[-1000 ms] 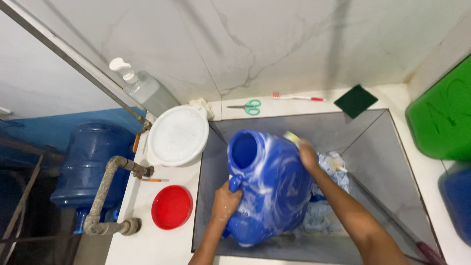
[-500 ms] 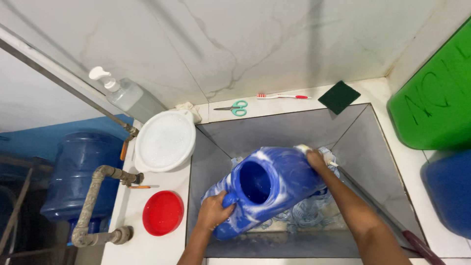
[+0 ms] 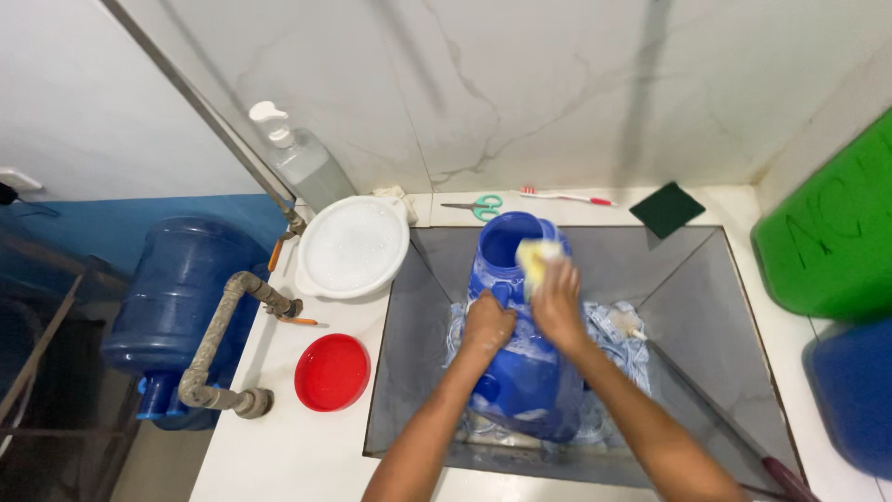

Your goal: The person pours liquid from a large blue container into a smaller clear bottle, then washes the large blue container using a sponge and a toothbrush under running water. The person scrubs the exterior and interior of the container and rinses it thoroughly.

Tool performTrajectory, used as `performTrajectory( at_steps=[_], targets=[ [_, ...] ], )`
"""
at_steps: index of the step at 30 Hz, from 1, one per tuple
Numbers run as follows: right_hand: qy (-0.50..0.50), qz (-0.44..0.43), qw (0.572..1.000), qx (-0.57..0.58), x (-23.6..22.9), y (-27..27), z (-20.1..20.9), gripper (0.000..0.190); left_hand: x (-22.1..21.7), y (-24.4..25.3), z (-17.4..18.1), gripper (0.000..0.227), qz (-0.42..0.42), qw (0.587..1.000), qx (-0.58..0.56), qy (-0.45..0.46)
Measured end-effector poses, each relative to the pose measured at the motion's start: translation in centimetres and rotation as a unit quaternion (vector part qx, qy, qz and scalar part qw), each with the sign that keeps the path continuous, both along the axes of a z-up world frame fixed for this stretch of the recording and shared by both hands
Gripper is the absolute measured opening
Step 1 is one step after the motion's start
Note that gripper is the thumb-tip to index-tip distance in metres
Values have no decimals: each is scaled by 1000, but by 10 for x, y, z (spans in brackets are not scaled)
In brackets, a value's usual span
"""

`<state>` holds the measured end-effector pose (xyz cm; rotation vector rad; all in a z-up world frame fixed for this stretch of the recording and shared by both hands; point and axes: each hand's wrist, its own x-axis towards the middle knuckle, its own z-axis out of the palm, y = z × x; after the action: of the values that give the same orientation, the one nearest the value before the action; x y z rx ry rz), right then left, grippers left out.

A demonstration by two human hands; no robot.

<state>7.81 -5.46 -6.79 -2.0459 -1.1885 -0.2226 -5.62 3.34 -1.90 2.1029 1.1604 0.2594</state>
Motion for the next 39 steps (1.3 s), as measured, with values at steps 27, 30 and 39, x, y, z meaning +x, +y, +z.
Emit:
performTrajectory(
  at_steps=[27, 30, 39],
  targets=[
    [-184, -13, 982, -29, 70, -4, 6, 81, -65, -11, -2, 36, -62, 994, 76, -59],
    [-25, -135, 990, -43, 25, 13, 32, 76, -63, -24, 0, 38, -63, 994, 21, -82],
    [91, -88, 989, -73, 47, 11, 63, 58, -135, 142, 29, 29, -52, 936, 269, -221]
  ],
)
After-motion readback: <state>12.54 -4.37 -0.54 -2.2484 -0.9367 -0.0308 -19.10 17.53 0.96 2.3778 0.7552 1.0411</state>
